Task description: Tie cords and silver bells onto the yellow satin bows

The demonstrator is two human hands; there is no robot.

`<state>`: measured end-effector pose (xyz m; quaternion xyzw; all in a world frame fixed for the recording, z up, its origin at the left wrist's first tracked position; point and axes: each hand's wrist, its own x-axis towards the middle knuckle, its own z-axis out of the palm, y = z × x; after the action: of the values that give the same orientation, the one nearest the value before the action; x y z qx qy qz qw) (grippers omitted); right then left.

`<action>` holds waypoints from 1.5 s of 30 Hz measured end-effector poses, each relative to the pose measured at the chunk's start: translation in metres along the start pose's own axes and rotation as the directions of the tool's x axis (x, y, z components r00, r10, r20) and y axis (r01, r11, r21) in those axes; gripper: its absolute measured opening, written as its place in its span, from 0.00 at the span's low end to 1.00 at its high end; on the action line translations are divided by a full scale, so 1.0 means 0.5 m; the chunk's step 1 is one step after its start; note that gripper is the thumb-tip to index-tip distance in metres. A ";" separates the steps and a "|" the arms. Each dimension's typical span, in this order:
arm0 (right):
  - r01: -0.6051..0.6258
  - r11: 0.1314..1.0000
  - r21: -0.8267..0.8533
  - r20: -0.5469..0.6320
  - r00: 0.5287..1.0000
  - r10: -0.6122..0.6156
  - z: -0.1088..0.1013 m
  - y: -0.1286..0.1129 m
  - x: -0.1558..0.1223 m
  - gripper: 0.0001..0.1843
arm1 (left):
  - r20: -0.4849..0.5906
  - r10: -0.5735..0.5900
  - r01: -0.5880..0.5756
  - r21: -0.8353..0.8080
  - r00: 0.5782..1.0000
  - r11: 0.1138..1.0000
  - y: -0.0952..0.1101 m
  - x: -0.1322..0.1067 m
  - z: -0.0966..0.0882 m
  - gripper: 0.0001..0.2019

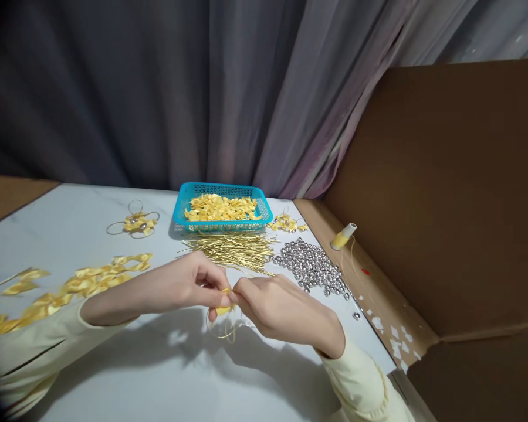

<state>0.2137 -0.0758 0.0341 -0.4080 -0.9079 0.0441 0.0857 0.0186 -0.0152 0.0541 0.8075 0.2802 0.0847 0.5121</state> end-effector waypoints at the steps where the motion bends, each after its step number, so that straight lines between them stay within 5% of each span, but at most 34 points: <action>1: 0.003 1.000 -0.009 -0.008 1.000 -0.003 0.002 -0.001 0.000 0.11 | 0.005 -0.008 0.008 -0.006 1.000 1.000 -0.001 0.000 0.000 0.10; 11: 0.014 0.988 0.156 -0.082 0.997 -0.002 -0.005 0.002 -0.005 0.09 | 0.077 -0.003 0.009 -0.086 0.997 0.996 -0.009 0.005 -0.002 0.09; 19: 0.054 0.932 0.359 -0.357 0.931 0.083 -0.027 0.021 -0.004 0.10 | 0.101 -0.007 0.016 -0.089 0.995 0.996 -0.017 0.002 0.001 0.10; 22: 0.023 0.854 0.520 -0.300 0.941 0.157 -0.013 0.029 0.004 0.15 | 0.107 0.003 0.008 -0.099 0.994 0.995 -0.017 0.004 0.001 0.10; 31: -0.066 0.412 0.909 -0.016 0.981 0.194 0.047 0.050 0.019 0.20 | 0.082 -0.009 0.019 -0.120 0.997 0.993 -0.008 0.003 -0.002 0.09; 37: -0.200 0.543 0.815 -0.028 0.924 0.382 0.038 0.044 0.015 0.21 | 0.070 -0.019 0.023 -0.064 0.997 0.998 -0.009 0.003 -0.002 0.10; 40: -0.115 0.402 0.908 0.034 0.978 0.205 0.040 0.048 0.006 0.12 | 0.098 -0.016 0.024 -0.081 0.995 0.996 -0.010 0.004 -0.003 0.09; 43: -0.156 0.119 0.981 0.166 0.983 -0.076 0.056 0.056 0.001 0.23 | 0.123 0.005 0.007 -0.102 0.992 0.995 -0.014 0.007 -0.002 0.08; 45: -0.228 0.013 0.974 0.227 0.960 -0.165 0.071 0.061 0.001 0.28 | 0.146 0.027 -0.009 -0.123 0.989 0.992 -0.019 0.010 -0.001 0.08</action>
<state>0.2290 -0.0556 -0.0051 -0.2390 -0.6053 0.7272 0.2184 0.0189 -0.0091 0.0455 0.7812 0.2285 0.0463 0.5791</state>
